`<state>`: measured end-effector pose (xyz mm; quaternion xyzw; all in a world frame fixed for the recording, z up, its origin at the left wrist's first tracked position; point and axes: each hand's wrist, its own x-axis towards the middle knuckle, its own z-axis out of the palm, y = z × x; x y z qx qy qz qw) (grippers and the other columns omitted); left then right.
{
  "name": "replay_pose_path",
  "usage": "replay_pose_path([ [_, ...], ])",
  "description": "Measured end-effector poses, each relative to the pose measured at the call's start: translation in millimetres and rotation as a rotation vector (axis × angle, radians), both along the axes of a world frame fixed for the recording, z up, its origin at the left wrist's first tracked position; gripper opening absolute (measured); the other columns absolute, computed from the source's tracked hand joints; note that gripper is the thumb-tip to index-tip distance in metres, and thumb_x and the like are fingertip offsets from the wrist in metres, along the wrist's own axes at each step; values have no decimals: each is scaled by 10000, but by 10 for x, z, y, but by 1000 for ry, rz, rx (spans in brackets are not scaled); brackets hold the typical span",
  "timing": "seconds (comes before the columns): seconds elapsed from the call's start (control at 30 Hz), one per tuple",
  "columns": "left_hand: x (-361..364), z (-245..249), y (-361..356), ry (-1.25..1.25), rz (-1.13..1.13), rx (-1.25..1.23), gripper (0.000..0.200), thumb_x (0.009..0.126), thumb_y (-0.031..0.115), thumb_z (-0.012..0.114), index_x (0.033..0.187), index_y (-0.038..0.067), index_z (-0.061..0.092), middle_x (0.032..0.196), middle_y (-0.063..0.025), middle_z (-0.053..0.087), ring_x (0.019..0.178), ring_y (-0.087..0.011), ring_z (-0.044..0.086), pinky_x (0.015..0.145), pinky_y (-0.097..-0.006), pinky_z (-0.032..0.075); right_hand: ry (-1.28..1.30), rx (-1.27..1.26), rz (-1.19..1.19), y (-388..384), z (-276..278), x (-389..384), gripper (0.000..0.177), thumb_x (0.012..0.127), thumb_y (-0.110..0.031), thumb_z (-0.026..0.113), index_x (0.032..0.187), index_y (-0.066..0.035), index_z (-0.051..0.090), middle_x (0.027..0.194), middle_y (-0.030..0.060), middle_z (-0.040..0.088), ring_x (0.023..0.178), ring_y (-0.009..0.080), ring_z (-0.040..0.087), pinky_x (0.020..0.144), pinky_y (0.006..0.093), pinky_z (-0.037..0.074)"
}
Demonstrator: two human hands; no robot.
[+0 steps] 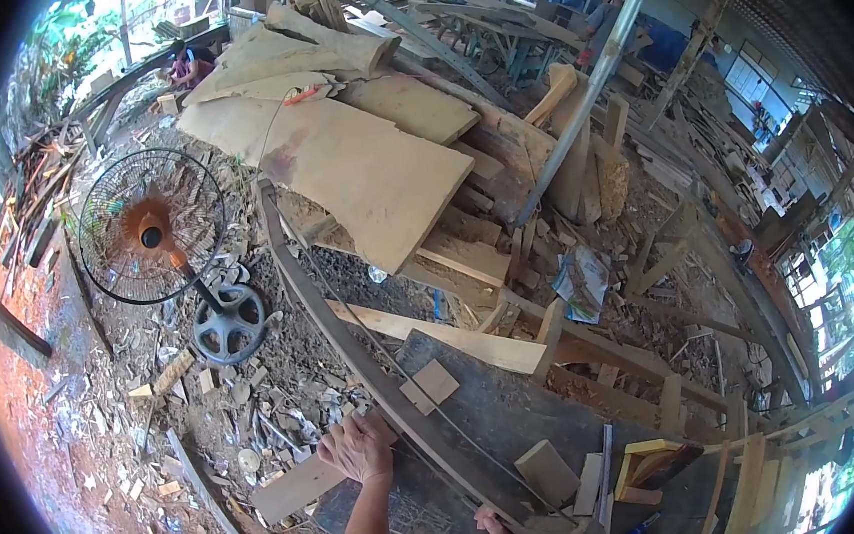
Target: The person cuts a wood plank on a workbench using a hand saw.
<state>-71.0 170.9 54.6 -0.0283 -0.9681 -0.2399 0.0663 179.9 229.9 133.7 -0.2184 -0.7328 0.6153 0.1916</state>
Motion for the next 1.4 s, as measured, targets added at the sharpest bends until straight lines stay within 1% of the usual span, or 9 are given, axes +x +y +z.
replay_pose_path([
  [0.23, 6, -42, 5, 47, 1, -1, 307, 989, 310, 520, 851, 87, 678, 873, -104, 613, 943, -289, 566, 1015, -470, 331, 25, 8, 5, 14, 26, 16, 308, 996, -333, 534, 796, -99, 542, 662, 20, 498, 610, 148, 543, 608, 310, 472],
  [0.27, 5, -33, 10, 54, 9, -5, 286, 978, 286, 522, 834, 89, 671, 877, -112, 629, 937, -292, 572, 1005, -463, 333, 25, 13, 3, 33, 29, 11, 309, 997, -336, 534, 797, -99, 542, 663, 19, 497, 613, 149, 544, 609, 311, 472],
  [0.43, 2, -21, 12, 34, 10, 1, 272, 969, 270, 524, 823, 93, 671, 885, -122, 649, 930, -294, 580, 997, -455, 334, 110, 75, -8, 35, 88, -95, 318, 999, -353, 534, 802, -103, 542, 666, 17, 493, 626, 150, 549, 618, 320, 472],
  [0.6, 4, -2, 20, 31, 18, 1, 305, 978, 301, 509, 836, 94, 680, 889, -121, 651, 951, -294, 581, 1001, -455, 329, 16, -18, 38, 11, -28, -9, 321, 1001, -364, 532, 810, -106, 538, 676, 13, 491, 637, 153, 545, 626, 326, 468],
  [0.83, 5, -16, 36, 34, 13, -5, 325, 980, 317, 496, 855, 91, 693, 879, -107, 627, 976, -284, 558, 1007, -448, 328, -23, -46, 66, 77, -76, 43, 325, 1002, -380, 530, 820, -111, 534, 690, 9, 490, 654, 158, 539, 636, 334, 463],
  [0.93, 14, 2, 47, -19, 32, -10, 325, 978, 321, 496, 851, 100, 699, 879, -103, 632, 971, -287, 556, 1001, -446, 330, -36, -60, 72, 111, -123, 106, 327, 1003, -387, 528, 824, -113, 532, 696, 7, 489, 661, 160, 537, 641, 338, 461],
  [1.1, 16, -53, 41, 32, 37, -26, 319, 969, 322, 501, 851, 109, 706, 900, -99, 656, 970, -291, 557, 991, -445, 334, -69, -90, 98, 138, -200, 185, 330, 1004, -398, 527, 832, -117, 529, 706, 4, 488, 673, 163, 533, 649, 344, 457],
  [1.23, 6, -127, 33, 44, 40, -38, 317, 967, 320, 499, 855, 109, 709, 913, -99, 662, 977, -292, 561, 992, -445, 334, -121, -116, 120, 124, -350, 280, 333, 1005, -407, 525, 837, -119, 527, 714, 1, 487, 683, 166, 530, 655, 349, 454],
  [1.4, 23, -32, 53, 17, 53, -34, 327, 964, 315, 493, 844, 113, 720, 904, -96, 669, 981, -284, 570, 989, -439, 337, -233, -130, 175, 103, -605, 345, 337, 1006, -418, 524, 845, -123, 523, 724, -2, 486, 695, 169, 525, 662, 355, 451],
])
